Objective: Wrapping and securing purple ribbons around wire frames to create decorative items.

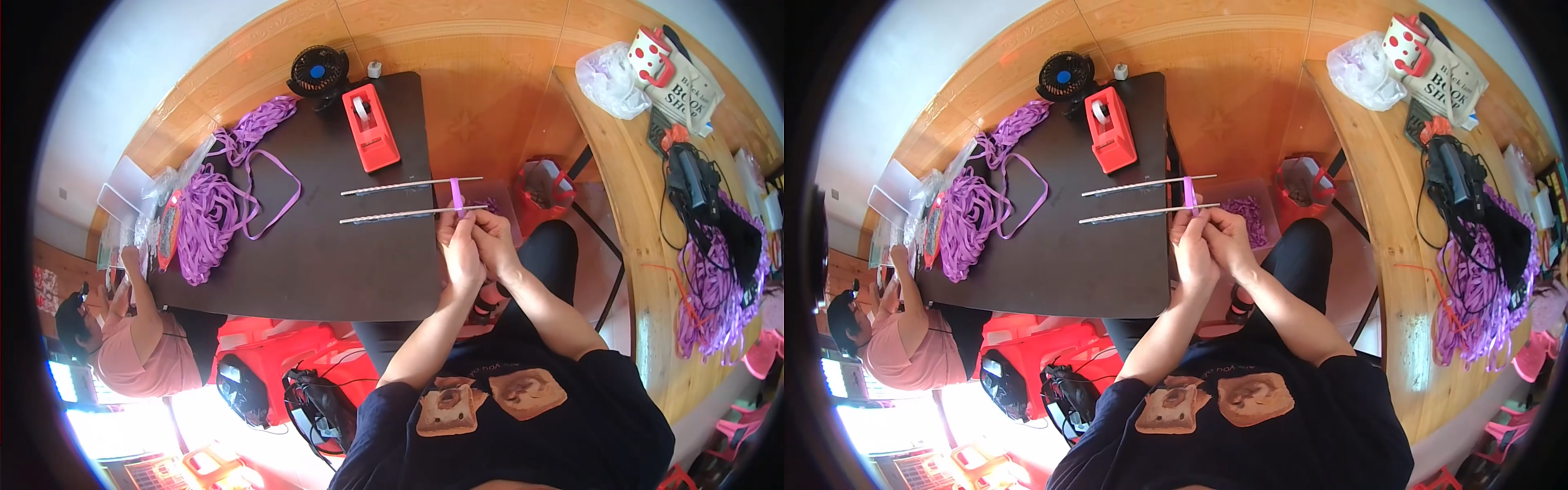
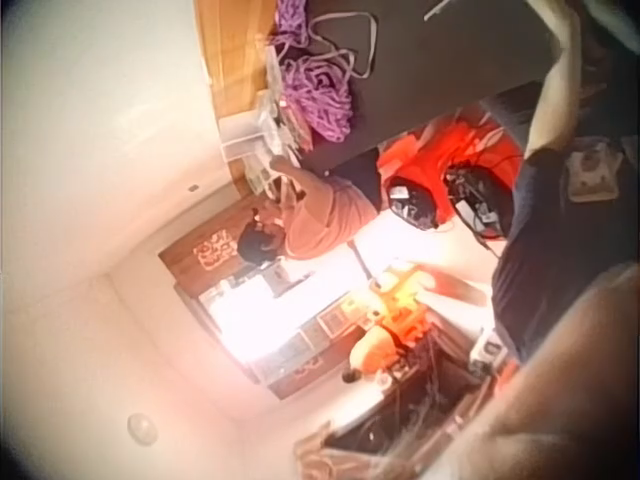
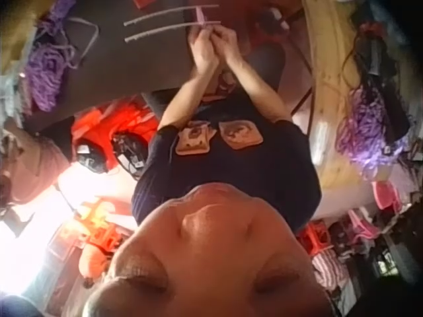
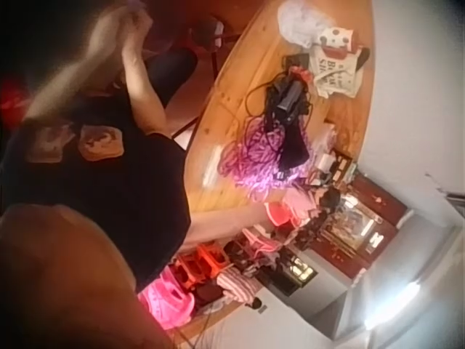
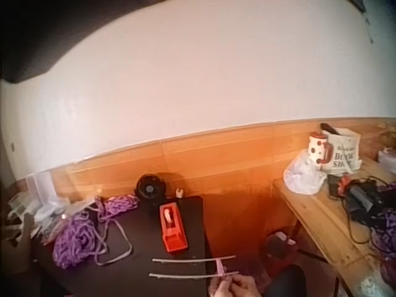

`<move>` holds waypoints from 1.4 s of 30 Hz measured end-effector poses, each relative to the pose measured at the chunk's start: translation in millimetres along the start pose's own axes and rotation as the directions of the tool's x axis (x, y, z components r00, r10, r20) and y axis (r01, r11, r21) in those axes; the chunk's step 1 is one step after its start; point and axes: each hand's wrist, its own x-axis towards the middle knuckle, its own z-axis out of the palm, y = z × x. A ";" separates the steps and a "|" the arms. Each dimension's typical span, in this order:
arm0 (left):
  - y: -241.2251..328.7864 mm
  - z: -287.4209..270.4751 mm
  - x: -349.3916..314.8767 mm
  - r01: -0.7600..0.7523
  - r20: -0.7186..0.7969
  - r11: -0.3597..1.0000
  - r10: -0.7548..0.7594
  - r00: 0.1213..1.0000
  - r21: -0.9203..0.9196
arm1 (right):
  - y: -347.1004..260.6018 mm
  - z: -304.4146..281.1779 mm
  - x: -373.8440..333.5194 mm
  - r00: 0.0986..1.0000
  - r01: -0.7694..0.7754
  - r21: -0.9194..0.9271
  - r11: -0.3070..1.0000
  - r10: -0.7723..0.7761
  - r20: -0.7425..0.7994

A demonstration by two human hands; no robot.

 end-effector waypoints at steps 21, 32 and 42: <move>87.8 26.7 -7.0 0.535 -0.007 0.827 -0.544 0.839 -0.174 | -68.6 6.3 -23.4 0.986 0.120 -0.158 0.980 -0.136 -0.097; 104.7 13.9 -6.5 0.663 0.239 0.718 -0.619 0.748 -0.211 | -95.8 38.3 82.0 0.963 0.226 -0.431 0.874 -0.134 0.233; 105.7 0.6 -7.6 0.679 0.359 0.705 -0.592 0.722 -0.204 | -51.9 100.0 175.8 0.972 0.206 -0.654 0.728 -0.072 0.225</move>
